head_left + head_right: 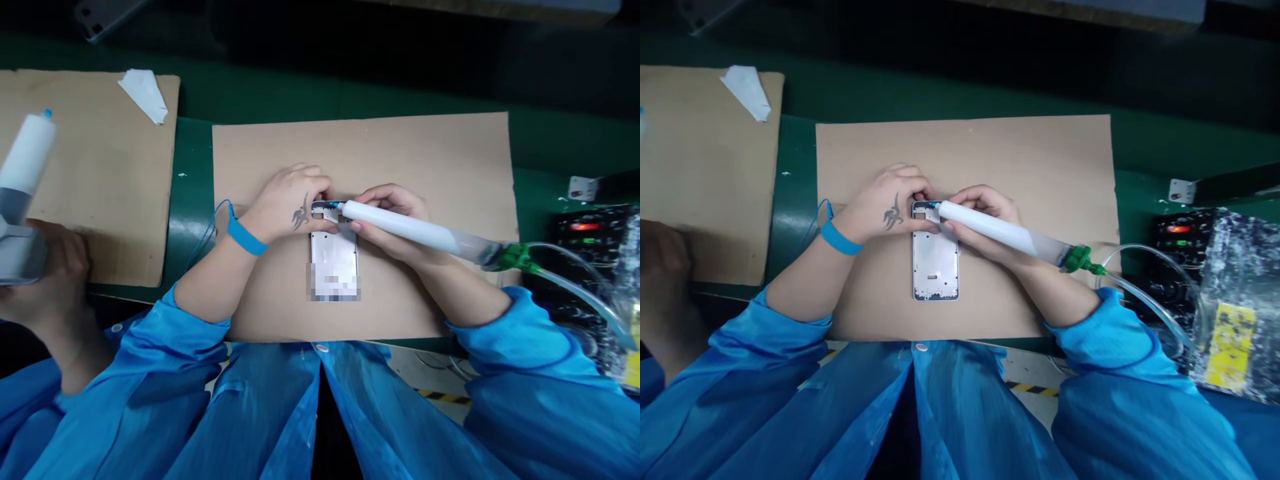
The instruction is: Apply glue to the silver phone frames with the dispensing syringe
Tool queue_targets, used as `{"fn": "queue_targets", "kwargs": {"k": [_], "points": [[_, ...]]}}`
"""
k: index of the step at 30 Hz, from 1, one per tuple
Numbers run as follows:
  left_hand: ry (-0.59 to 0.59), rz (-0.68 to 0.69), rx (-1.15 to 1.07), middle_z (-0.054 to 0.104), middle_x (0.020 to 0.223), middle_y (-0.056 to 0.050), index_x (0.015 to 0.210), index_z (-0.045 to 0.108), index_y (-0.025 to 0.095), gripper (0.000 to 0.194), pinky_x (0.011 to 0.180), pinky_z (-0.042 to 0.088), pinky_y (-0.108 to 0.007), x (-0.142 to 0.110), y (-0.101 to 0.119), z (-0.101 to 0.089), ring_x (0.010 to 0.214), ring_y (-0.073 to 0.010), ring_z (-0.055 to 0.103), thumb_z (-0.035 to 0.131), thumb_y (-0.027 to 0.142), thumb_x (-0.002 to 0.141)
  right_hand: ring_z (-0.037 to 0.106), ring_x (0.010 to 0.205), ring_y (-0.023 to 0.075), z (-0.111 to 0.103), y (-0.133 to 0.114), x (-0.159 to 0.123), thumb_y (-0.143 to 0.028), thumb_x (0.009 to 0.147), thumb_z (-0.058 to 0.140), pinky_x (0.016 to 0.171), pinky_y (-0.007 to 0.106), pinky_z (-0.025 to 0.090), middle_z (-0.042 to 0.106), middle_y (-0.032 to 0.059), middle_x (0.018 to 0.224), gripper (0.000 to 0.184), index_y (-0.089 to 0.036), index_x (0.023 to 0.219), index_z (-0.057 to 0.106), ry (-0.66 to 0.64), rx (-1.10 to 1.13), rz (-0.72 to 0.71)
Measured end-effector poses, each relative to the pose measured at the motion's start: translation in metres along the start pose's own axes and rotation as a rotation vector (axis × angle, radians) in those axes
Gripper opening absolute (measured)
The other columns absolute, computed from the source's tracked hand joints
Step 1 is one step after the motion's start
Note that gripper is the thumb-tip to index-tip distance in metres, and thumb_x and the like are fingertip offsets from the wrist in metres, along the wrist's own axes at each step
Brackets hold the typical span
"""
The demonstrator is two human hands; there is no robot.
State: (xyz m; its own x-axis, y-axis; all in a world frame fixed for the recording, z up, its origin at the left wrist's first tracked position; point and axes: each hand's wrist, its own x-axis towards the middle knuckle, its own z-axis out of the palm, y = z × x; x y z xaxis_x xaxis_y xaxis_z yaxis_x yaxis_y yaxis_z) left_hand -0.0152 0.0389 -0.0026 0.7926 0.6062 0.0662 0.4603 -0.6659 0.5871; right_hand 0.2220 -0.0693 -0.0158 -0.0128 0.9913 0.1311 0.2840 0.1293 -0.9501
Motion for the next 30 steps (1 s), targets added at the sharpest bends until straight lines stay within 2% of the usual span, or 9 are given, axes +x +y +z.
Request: {"fn": "queue_targets", "kwargs": {"k": [5,12,20,27,30], "points": [[-0.021,-0.016,0.001,0.078,0.108,-0.008,0.104,0.077,0.020,0.054,0.092,0.048,-0.041,0.001,0.001,0.000,0.105,-0.0300,0.069,0.097,0.064,0.080,0.067,0.068,0.0202,0.002,0.003,0.000,-0.078,0.088,0.091,0.059,0.034,0.059,0.074,0.0032,0.084,0.055,-0.029,0.106,0.074,0.033,-0.008,0.036],[-0.036,-0.044,0.008,0.078,0.108,-0.009,0.106,0.078,0.019,0.054,0.095,0.048,-0.042,0.001,0.005,-0.002,0.107,-0.0316,0.070,0.097,0.063,0.082,0.066,0.069,0.0202,0.004,0.004,0.000,-0.082,0.089,0.088,0.061,0.034,0.059,0.073,0.0029,0.085,0.059,-0.028,0.106,0.071,0.018,-0.030,0.048],[-0.042,-0.044,0.001,0.076,0.107,-0.008,0.106,0.079,0.019,0.053,0.093,0.048,-0.043,0.002,0.003,0.001,0.105,-0.0318,0.069,0.097,0.062,0.079,0.064,0.067,0.0209,0.004,0.012,-0.003,-0.076,0.089,0.090,0.056,0.037,0.057,0.073,0.0025,0.084,0.051,-0.031,0.107,0.073,0.031,-0.023,0.041],[-0.044,-0.020,-0.027,0.074,0.105,-0.009,0.105,0.077,0.023,0.060,0.090,0.050,-0.047,0.003,-0.005,0.006,0.099,-0.0301,0.065,0.097,0.072,0.079,0.063,0.066,0.0203,0.003,0.009,-0.001,-0.077,0.089,0.091,0.056,0.035,0.054,0.072,0.0030,0.084,0.053,-0.029,0.105,0.074,0.030,-0.048,0.027],[-0.035,-0.027,-0.025,0.075,0.105,-0.008,0.104,0.077,0.022,0.055,0.090,0.050,-0.047,0.002,-0.003,0.004,0.101,-0.0303,0.067,0.096,0.068,0.081,0.063,0.066,0.0207,0.002,0.010,0.000,-0.076,0.090,0.090,0.057,0.035,0.055,0.072,0.0031,0.083,0.052,-0.029,0.106,0.074,0.025,-0.057,0.015]]}}
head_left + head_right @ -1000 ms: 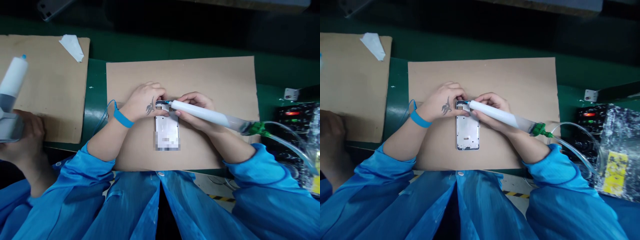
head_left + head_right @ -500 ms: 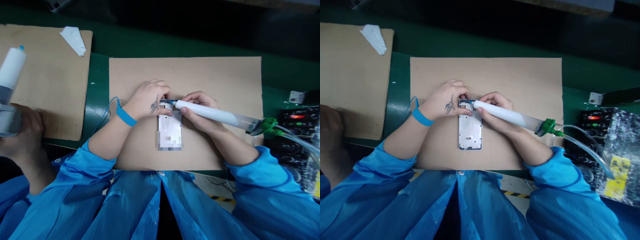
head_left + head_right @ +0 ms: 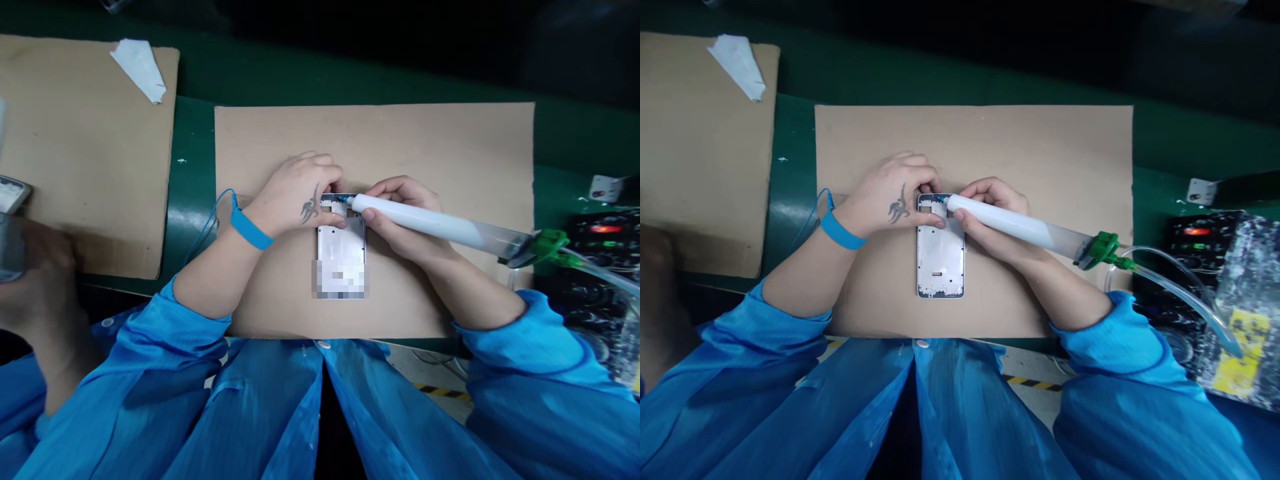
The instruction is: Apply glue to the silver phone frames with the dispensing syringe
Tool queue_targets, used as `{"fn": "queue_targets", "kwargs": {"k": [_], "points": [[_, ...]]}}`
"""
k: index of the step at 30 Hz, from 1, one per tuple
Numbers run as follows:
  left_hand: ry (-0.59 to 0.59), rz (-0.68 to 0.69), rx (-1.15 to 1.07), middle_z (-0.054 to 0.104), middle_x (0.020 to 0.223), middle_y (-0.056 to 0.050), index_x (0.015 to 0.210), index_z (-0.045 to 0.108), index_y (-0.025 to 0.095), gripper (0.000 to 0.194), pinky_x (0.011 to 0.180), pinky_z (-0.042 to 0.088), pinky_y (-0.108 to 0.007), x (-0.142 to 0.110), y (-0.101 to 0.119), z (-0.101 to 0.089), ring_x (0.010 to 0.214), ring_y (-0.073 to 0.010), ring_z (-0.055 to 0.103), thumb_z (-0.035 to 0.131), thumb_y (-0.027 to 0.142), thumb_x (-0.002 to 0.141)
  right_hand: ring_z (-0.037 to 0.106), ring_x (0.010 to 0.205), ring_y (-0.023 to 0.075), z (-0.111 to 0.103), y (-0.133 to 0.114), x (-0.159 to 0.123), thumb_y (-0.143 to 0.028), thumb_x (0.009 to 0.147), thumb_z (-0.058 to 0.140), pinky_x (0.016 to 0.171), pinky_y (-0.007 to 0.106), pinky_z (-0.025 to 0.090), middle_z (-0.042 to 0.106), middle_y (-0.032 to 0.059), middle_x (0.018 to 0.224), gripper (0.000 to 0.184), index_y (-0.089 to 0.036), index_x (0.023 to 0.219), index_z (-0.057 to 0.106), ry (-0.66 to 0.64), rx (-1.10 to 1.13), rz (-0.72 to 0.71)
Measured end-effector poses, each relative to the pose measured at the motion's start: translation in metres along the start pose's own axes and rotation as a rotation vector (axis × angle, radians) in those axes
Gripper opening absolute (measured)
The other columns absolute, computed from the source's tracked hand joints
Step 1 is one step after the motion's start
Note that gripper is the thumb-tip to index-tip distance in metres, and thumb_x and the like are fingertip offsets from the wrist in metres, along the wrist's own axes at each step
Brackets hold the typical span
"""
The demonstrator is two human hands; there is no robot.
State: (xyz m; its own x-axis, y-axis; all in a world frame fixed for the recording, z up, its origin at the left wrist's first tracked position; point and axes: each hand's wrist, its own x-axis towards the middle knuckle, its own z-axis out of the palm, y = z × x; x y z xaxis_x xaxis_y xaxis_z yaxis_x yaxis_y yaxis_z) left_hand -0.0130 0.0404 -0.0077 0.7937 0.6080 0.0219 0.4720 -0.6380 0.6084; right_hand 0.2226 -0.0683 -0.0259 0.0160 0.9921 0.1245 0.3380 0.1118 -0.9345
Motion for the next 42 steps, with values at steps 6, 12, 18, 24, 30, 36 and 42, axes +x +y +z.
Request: {"fn": "queue_targets", "kwargs": {"k": [6,12,18,24,30,36,42], "points": [[0.020,-0.004,-0.008,0.075,0.104,-0.009,0.102,0.076,0.022,0.053,0.091,0.051,-0.047,-0.001,0.002,0.000,0.104,-0.0327,0.069,0.090,0.070,0.083,0.067,0.068,0.0215,-0.003,0.003,0.000,-0.076,0.091,0.090,0.059,0.036,0.058,0.073,0.0030,0.083,0.051,-0.030,0.107,0.075,-0.021,-0.008,0.018],[0.011,0.000,-0.008,0.076,0.105,-0.009,0.103,0.077,0.023,0.055,0.091,0.051,-0.049,0.000,-0.002,0.002,0.102,-0.0325,0.068,0.096,0.068,0.079,0.066,0.067,0.0211,-0.003,0.004,-0.001,-0.075,0.091,0.091,0.056,0.036,0.059,0.074,0.0036,0.084,0.050,-0.029,0.106,0.076,-0.010,-0.008,0.017],[-0.007,0.005,-0.011,0.075,0.107,-0.010,0.105,0.077,0.021,0.055,0.094,0.051,-0.048,0.001,0.001,0.000,0.103,-0.0314,0.068,0.095,0.068,0.082,0.065,0.065,0.0206,-0.002,0.004,-0.001,-0.075,0.089,0.092,0.054,0.036,0.057,0.074,0.0035,0.083,0.052,-0.028,0.104,0.076,-0.006,0.015,0.015],[-0.010,0.011,0.000,0.074,0.106,-0.009,0.104,0.075,0.023,0.058,0.094,0.051,-0.049,0.002,-0.002,0.002,0.099,-0.0292,0.064,0.094,0.074,0.083,0.066,0.066,0.0212,-0.006,0.005,0.000,-0.074,0.089,0.093,0.056,0.037,0.057,0.074,0.0040,0.085,0.051,-0.029,0.104,0.075,-0.043,0.032,0.019],[-0.033,0.001,0.013,0.075,0.109,-0.011,0.106,0.075,0.020,0.056,0.094,0.050,-0.048,0.001,0.004,-0.003,0.101,-0.0283,0.063,0.092,0.071,0.089,0.067,0.066,0.0218,-0.005,0.004,-0.001,-0.079,0.084,0.095,0.055,0.037,0.057,0.074,0.0039,0.084,0.057,-0.029,0.102,0.075,-0.034,0.021,0.029],[-0.057,-0.030,0.026,0.077,0.114,-0.011,0.107,0.077,0.022,0.048,0.098,0.053,-0.050,-0.001,0.012,-0.008,0.106,-0.0319,0.068,0.096,0.061,0.086,0.068,0.065,0.0221,-0.004,0.006,-0.002,-0.076,0.086,0.096,0.054,0.038,0.057,0.075,0.0040,0.083,0.052,-0.030,0.102,0.076,-0.015,0.035,0.028],[-0.031,-0.017,0.037,0.078,0.113,-0.010,0.109,0.078,0.022,0.050,0.096,0.052,-0.047,0.000,0.005,-0.002,0.108,-0.0321,0.070,0.091,0.065,0.087,0.069,0.066,0.0229,-0.006,0.005,-0.003,-0.074,0.085,0.096,0.055,0.039,0.059,0.077,0.0045,0.084,0.051,-0.029,0.101,0.078,-0.017,0.017,0.050]]}}
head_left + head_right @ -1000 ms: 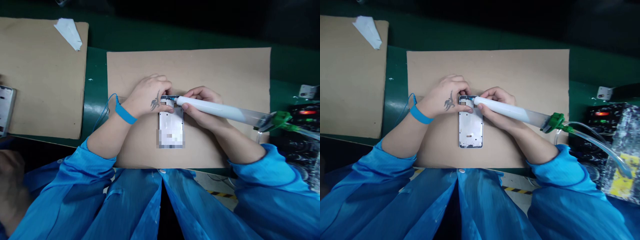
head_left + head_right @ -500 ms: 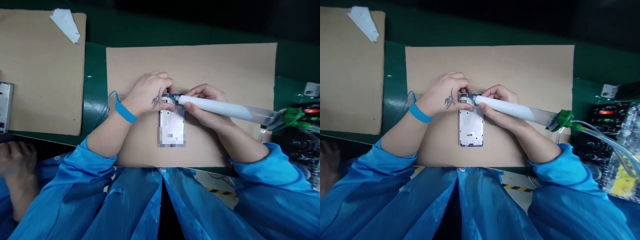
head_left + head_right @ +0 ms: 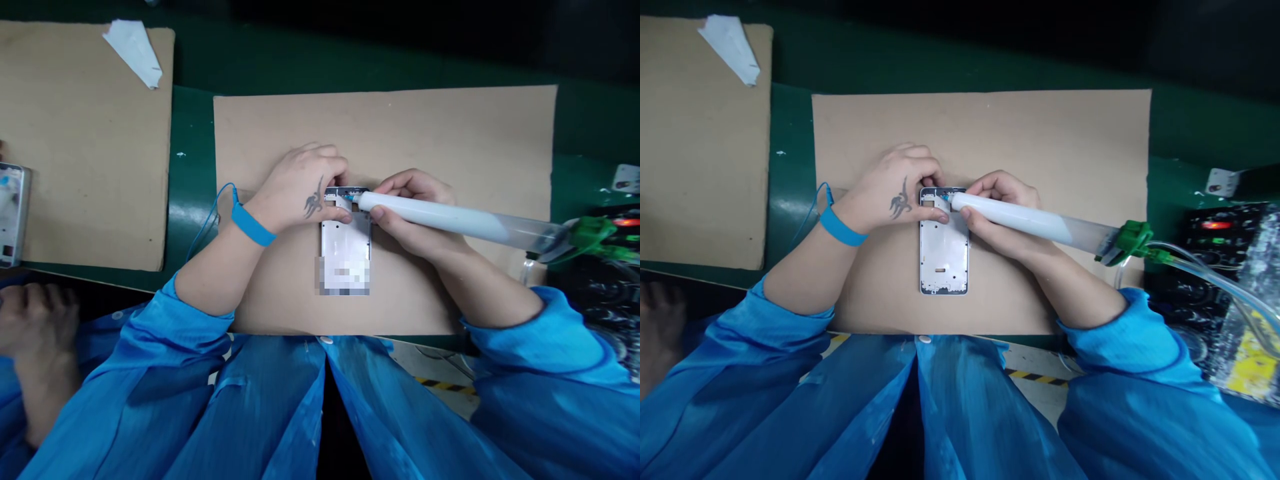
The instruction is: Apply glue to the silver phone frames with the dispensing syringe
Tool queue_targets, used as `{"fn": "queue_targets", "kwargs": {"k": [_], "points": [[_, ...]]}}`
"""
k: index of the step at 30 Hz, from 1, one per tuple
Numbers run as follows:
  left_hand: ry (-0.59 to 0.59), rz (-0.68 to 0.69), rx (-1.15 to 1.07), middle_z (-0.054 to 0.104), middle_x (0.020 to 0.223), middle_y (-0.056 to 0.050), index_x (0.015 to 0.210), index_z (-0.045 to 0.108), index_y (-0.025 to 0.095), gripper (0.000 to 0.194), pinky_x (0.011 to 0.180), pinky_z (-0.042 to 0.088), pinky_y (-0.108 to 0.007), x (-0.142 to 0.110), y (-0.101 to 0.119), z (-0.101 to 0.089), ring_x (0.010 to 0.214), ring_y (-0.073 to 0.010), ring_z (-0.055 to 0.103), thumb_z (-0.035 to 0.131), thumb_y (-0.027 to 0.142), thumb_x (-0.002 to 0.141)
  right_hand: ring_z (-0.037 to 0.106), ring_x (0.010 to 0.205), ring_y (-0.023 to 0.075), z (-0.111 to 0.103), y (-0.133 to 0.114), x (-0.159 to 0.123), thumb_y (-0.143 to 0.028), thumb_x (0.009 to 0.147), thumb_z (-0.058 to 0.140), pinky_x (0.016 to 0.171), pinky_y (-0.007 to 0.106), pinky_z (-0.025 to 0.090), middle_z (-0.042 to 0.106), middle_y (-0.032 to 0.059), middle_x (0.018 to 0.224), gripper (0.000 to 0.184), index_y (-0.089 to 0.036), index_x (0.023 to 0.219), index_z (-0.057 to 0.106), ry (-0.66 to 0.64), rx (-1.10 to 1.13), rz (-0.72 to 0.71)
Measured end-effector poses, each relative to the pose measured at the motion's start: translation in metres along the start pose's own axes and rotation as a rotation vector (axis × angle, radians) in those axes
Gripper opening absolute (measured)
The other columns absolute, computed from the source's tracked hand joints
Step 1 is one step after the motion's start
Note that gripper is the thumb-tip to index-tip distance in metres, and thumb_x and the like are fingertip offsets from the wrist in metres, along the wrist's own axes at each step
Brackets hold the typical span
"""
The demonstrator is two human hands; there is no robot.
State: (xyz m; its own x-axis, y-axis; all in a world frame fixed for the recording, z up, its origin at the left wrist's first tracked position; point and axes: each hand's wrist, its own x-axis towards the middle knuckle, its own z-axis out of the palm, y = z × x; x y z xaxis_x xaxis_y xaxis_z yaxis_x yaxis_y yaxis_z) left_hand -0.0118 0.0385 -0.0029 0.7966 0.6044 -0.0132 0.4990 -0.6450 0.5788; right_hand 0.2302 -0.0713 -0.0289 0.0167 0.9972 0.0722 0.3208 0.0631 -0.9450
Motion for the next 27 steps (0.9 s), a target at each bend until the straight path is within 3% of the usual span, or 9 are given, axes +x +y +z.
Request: {"fn": "queue_targets", "kwargs": {"k": [20,27], "points": [[0.004,0.006,0.012,0.077,0.109,-0.010,0.109,0.079,0.020,0.053,0.095,0.052,-0.049,-0.0006,0.0012,-0.0006,0.105,-0.0326,0.071,0.098,0.062,0.082,0.072,0.068,0.0249,-0.0021,0.0003,-0.0004,-0.075,0.086,0.096,0.057,0.042,0.060,0.078,0.0053,0.085,0.053,-0.029,0.101,0.075,-0.008,0.004,0.017],[-0.009,-0.005,0.000,0.077,0.109,-0.011,0.108,0.079,0.020,0.051,0.096,0.053,-0.051,0.0000,0.0030,-0.0023,0.104,-0.0337,0.071,0.101,0.057,0.080,0.072,0.067,0.0240,-0.0004,0.0005,0.0005,-0.083,0.082,0.094,0.056,0.040,0.060,0.079,0.0047,0.083,0.059,-0.030,0.099,0.074,0.012,-0.003,0.030]]}}
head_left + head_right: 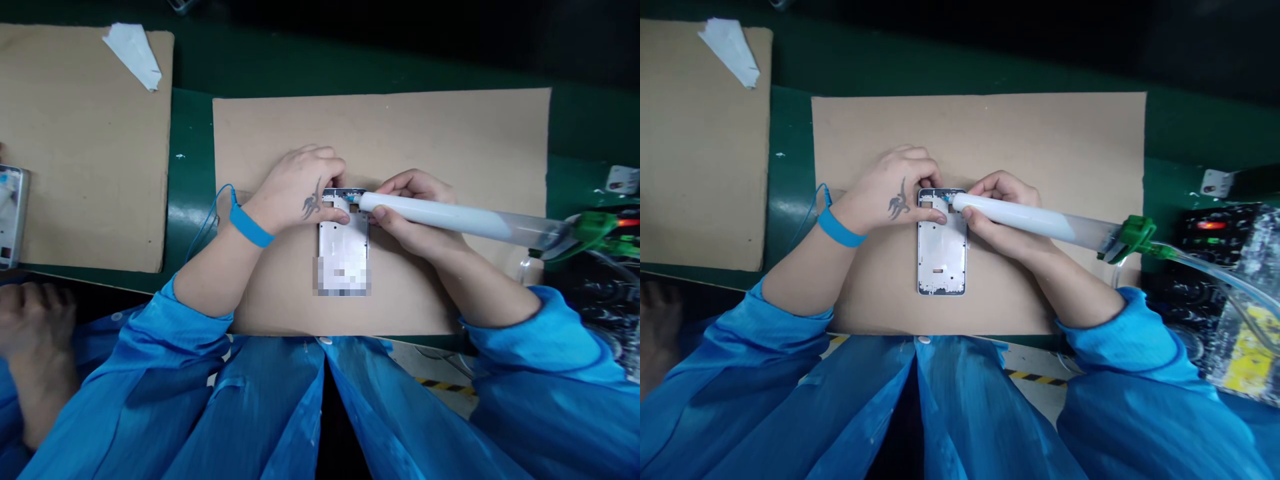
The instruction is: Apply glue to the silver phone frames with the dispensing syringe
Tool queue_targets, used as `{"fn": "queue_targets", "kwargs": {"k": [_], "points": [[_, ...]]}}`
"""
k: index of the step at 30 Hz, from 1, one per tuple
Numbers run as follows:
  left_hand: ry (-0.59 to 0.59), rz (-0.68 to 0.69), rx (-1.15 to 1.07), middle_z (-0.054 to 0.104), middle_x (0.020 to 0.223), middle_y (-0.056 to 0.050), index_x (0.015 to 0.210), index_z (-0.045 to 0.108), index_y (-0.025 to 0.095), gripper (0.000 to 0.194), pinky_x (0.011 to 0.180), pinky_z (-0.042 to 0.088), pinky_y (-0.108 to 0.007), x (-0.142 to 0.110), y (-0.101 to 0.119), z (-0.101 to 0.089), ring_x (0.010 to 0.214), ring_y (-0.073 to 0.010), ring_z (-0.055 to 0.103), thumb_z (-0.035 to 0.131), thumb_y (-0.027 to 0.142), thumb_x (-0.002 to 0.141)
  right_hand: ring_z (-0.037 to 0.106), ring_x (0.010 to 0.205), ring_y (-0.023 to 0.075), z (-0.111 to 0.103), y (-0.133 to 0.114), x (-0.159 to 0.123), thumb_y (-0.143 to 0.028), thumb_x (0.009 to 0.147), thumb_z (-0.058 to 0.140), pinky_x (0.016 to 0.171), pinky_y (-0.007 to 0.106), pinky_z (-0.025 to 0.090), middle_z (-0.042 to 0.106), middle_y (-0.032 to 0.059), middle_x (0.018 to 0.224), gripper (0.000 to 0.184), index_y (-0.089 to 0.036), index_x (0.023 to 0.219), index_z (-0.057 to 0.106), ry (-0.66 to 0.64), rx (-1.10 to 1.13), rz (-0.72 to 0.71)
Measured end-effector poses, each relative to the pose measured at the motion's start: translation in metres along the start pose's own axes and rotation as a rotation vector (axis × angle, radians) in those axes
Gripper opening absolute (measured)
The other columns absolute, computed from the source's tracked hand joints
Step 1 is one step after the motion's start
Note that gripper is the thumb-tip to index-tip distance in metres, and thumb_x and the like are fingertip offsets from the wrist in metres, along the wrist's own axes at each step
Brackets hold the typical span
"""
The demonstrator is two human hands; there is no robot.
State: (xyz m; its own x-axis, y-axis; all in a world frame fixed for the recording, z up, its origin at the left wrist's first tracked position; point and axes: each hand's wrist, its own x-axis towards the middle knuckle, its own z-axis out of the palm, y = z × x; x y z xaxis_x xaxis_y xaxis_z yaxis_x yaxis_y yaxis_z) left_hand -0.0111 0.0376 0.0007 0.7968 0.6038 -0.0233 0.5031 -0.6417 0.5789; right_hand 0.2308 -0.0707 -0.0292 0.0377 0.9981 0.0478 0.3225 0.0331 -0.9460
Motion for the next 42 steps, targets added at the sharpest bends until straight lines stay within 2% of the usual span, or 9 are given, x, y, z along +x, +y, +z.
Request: {"fn": "queue_targets", "kwargs": {"k": [10,20,25,42], "points": [[-0.008,-0.013,0.020,0.078,0.111,-0.010,0.110,0.080,0.022,0.048,0.097,0.053,-0.047,-0.0015,-0.0004,-0.0014,0.110,-0.0341,0.073,0.093,0.061,0.085,0.073,0.066,0.0260,-0.0017,0.0019,0.0006,-0.083,0.081,0.095,0.055,0.043,0.060,0.079,0.0056,0.084,0.058,-0.031,0.099,0.074,0.001,0.003,-0.011],[0.012,0.000,0.008,0.078,0.108,-0.010,0.105,0.078,0.024,0.049,0.096,0.054,-0.049,-0.0022,-0.0029,-0.0003,0.106,-0.0337,0.073,0.094,0.064,0.082,0.075,0.069,0.0271,-0.0029,-0.0006,-0.0006,-0.083,0.079,0.095,0.058,0.044,0.065,0.080,0.0058,0.085,0.060,-0.031,0.099,0.073,0.002,-0.004,0.020],[0.011,-0.002,0.013,0.078,0.108,-0.009,0.105,0.078,0.024,0.048,0.097,0.054,-0.047,-0.0020,-0.0025,-0.0009,0.106,-0.0326,0.072,0.092,0.064,0.084,0.074,0.066,0.0273,-0.0031,0.0010,-0.0003,-0.085,0.078,0.096,0.056,0.044,0.063,0.079,0.0059,0.083,0.062,-0.031,0.099,0.074,0.008,0.005,0.034],[0.008,-0.002,-0.005,0.078,0.110,-0.010,0.106,0.078,0.023,0.048,0.098,0.053,-0.047,-0.0018,-0.0028,-0.0013,0.109,-0.0338,0.073,0.092,0.063,0.084,0.075,0.070,0.0279,-0.0045,0.0030,0.0011,-0.079,0.085,0.095,0.063,0.048,0.068,0.080,0.0060,0.087,0.054,-0.032,0.102,0.075,0.004,-0.003,0.023]]}}
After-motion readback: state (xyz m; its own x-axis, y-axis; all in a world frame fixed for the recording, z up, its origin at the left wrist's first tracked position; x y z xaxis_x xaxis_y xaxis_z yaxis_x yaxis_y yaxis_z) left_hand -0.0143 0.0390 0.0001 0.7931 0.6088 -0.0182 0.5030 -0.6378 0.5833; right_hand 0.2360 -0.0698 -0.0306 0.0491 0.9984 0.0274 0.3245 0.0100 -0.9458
